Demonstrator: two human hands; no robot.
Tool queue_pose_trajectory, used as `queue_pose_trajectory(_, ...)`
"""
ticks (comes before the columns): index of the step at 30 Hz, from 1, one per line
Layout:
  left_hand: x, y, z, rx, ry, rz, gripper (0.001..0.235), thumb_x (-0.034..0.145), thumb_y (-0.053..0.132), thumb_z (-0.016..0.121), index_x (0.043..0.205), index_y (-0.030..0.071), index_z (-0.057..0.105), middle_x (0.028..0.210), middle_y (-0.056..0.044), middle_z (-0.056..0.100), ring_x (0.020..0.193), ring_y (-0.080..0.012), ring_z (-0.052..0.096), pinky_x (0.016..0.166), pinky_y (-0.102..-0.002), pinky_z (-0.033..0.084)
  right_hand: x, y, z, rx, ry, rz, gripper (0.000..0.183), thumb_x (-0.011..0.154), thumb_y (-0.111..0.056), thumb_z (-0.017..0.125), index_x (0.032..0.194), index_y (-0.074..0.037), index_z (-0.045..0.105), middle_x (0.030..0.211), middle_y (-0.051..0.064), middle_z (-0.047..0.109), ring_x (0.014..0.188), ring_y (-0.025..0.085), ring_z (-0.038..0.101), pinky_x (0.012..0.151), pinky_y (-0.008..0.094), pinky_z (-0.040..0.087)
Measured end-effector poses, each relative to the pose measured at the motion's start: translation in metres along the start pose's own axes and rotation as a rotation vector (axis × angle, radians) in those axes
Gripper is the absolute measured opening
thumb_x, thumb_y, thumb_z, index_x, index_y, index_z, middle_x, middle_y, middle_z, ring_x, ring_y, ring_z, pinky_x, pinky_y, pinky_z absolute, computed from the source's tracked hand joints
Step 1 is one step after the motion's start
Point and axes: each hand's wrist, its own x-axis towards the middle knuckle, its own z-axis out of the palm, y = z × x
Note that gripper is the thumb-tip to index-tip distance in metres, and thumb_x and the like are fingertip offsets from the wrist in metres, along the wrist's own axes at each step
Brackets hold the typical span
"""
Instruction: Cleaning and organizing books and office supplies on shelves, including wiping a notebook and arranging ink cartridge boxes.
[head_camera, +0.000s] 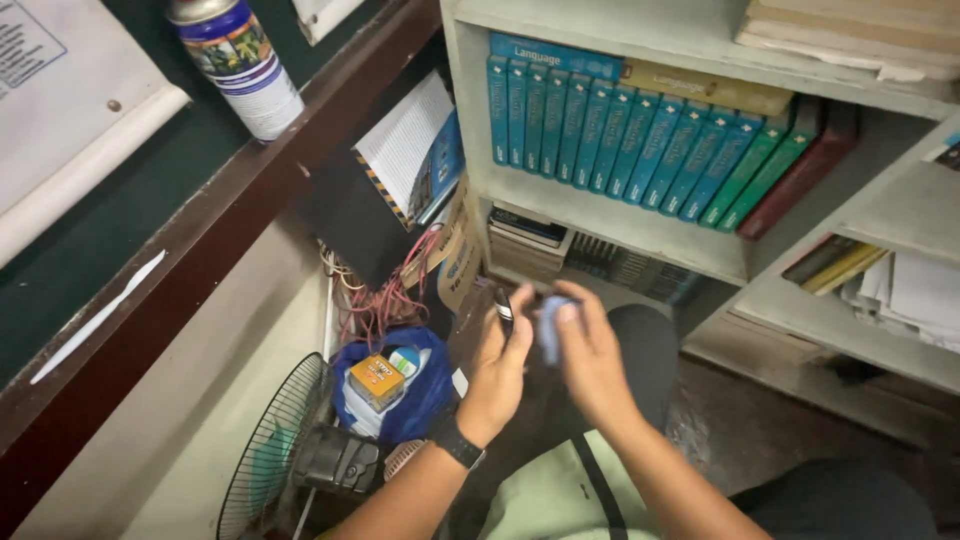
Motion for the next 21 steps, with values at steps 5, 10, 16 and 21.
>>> queue_pose_trajectory(5, 0.014, 0.030, 0.002, -0.179, 0.030, -0.003, 0.075, 0.115, 0.051, 0.035, 0.174, 0.006, 0.030, 0.170, -0.033, 0.036, 0.159, -0.0527, 0.029, 0.131, -0.063, 0.015, -0.015, 0.010, 0.021, -0.090, -0.191, -0.074, 0.051, 0.110, -0.024, 0.049, 0.158, -0.008, 0.057, 0.145, 0.025, 0.070, 0.136, 0.043, 0.065, 0.113, 0.058, 0.051)
queue_pose_trajectory(10, 0.054, -0.013, -0.030, -0.699, 0.381, -0.415, 0.060, 0.104, 0.058, 0.038, 0.144, 0.023, 0.065, 0.153, -0.006, 0.071, 0.142, -0.0235, 0.062, 0.115, -0.040, 0.042, -0.021, 0.026, 0.020, -0.195, -0.354, -0.254, 0.042, 0.104, -0.017, 0.064, 0.143, -0.003, 0.066, 0.147, 0.018, 0.060, 0.142, 0.034, 0.061, 0.118, 0.047, 0.047)
queue_pose_trajectory(16, 0.024, -0.043, -0.018, -0.461, -0.116, -0.190, 0.072, 0.114, 0.049, 0.023, 0.152, 0.001, 0.062, 0.155, -0.018, 0.068, 0.148, -0.0252, 0.059, 0.129, -0.038, 0.037, -0.009, 0.029, 0.015, -0.236, -0.196, -0.029, 0.053, 0.105, -0.034, 0.058, 0.153, -0.012, 0.055, 0.147, 0.011, 0.067, 0.136, 0.030, 0.065, 0.109, 0.045, 0.049)
queue_pose_trajectory(21, 0.043, -0.074, -0.002, -1.093, -0.010, -0.651, 0.065, 0.110, 0.058, 0.043, 0.144, 0.009, 0.067, 0.135, -0.032, 0.068, 0.129, -0.0426, 0.066, 0.115, -0.055, 0.050, -0.005, 0.038, 0.021, -0.498, -0.480, -0.253, 0.095, 0.086, -0.003, 0.058, 0.174, -0.025, 0.030, 0.166, 0.026, 0.033, 0.157, 0.057, 0.021, 0.123, 0.074, 0.020)
